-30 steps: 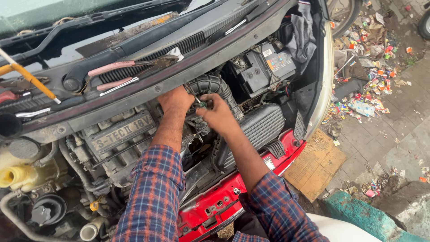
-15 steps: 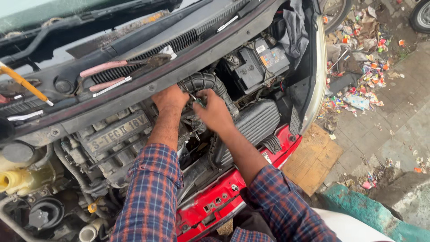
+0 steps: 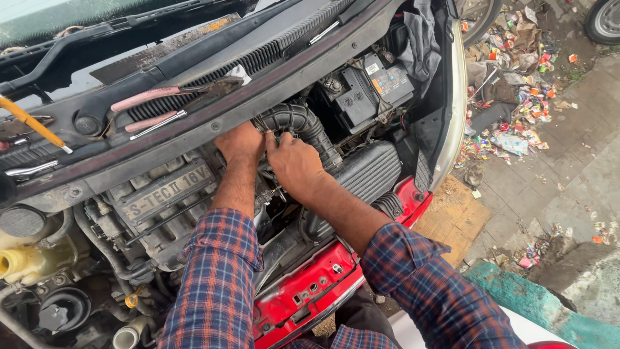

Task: The person works under the hood of a red car, using a screwdriver to loosen a hose clamp and then repositioning the air filter box. The person also handles a rubber hose and secures the air filter box with clips.

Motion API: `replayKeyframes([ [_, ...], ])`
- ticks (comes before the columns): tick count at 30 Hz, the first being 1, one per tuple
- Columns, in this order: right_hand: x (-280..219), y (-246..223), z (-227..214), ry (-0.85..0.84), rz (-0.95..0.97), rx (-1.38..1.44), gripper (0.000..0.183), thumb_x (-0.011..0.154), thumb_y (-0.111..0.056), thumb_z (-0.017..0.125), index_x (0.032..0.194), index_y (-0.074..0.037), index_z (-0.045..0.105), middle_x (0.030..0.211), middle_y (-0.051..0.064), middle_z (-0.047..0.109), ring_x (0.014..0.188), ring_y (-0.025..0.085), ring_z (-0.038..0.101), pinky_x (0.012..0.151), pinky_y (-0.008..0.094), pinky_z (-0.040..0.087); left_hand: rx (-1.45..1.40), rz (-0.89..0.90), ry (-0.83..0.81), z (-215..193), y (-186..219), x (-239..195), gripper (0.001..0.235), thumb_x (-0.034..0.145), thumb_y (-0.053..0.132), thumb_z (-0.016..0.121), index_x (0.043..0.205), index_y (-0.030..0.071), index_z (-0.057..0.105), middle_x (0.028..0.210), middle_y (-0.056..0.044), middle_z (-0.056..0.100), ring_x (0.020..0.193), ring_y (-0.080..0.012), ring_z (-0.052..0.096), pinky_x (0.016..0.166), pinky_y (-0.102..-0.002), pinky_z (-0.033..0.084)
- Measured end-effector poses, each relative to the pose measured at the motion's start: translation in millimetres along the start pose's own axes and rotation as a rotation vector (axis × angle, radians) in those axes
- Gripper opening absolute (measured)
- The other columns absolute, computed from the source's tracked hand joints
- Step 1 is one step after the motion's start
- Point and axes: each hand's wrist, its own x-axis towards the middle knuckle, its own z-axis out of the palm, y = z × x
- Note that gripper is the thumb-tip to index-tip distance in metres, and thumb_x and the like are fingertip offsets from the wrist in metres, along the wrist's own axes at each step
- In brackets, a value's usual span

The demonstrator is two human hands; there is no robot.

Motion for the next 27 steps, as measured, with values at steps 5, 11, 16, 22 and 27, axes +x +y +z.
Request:
replayKeyframes([
  [5,1.8,-8.0,-2.1,-0.059,-0.028,-0.074,0.064,0.086,-0.01,0.064,0.147,0.005,0.048,0.1,0.017,0.065,0.083,0.025,0.071,0.059,0.033,0.059,-0.03,0.022,0.066,-4.0,1.7,-1.7,0.057,0.092,0.047,0.061,0.135,0.011,0.061,0.141,-0.015,0.06,0.133,-0.0336,0.053,0.108,-0.052,0.042],
  [11,3.1,1.4,15.0,0.029,0.141,0.373,0.062,0.079,-0.01,0.071,0.138,0.005,0.055,0.095,0.019,0.068,0.084,0.03,0.069,0.067,0.037,0.057,0.038,0.082,0.027,-9.6,3.0,-8.6,0.062,0.087,0.042,0.068,0.14,0.012,0.057,0.143,-0.016,0.058,0.134,-0.0341,0.051,0.108,-0.054,0.04],
  [16,3.8,10.3,22.2,0.244,0.31,0.922,0.049,0.078,-0.009,0.079,0.12,0.006,0.06,0.096,0.021,0.071,0.091,0.032,0.071,0.077,0.037,0.055,0.059,0.066,0.013,-19.6,10.8,-9.2,0.073,0.08,0.043,0.076,0.142,0.012,0.054,0.143,-0.018,0.055,0.135,-0.0346,0.05,0.109,-0.051,0.039],
  [22,2.0,-9.5,21.3,0.137,0.096,0.055,0.049,0.083,-0.007,0.066,0.129,0.008,0.058,0.101,0.02,0.07,0.087,0.029,0.071,0.063,0.036,0.058,-0.016,0.028,-0.04,-17.2,9.5,-9.5,0.072,0.082,0.044,0.076,0.143,0.013,0.056,0.146,-0.015,0.057,0.137,-0.0336,0.052,0.111,-0.052,0.041],
  [27,18.0,16.2,9.4,-0.159,0.596,1.109,0.023,0.099,-0.014,0.059,0.117,-0.002,0.067,0.102,0.022,0.074,0.073,0.026,0.062,0.063,0.038,0.045,0.025,-0.016,-0.105,-18.5,9.8,-9.6,0.073,0.087,0.048,0.075,0.145,0.012,0.051,0.145,-0.017,0.055,0.138,-0.034,0.048,0.11,-0.056,0.037],
])
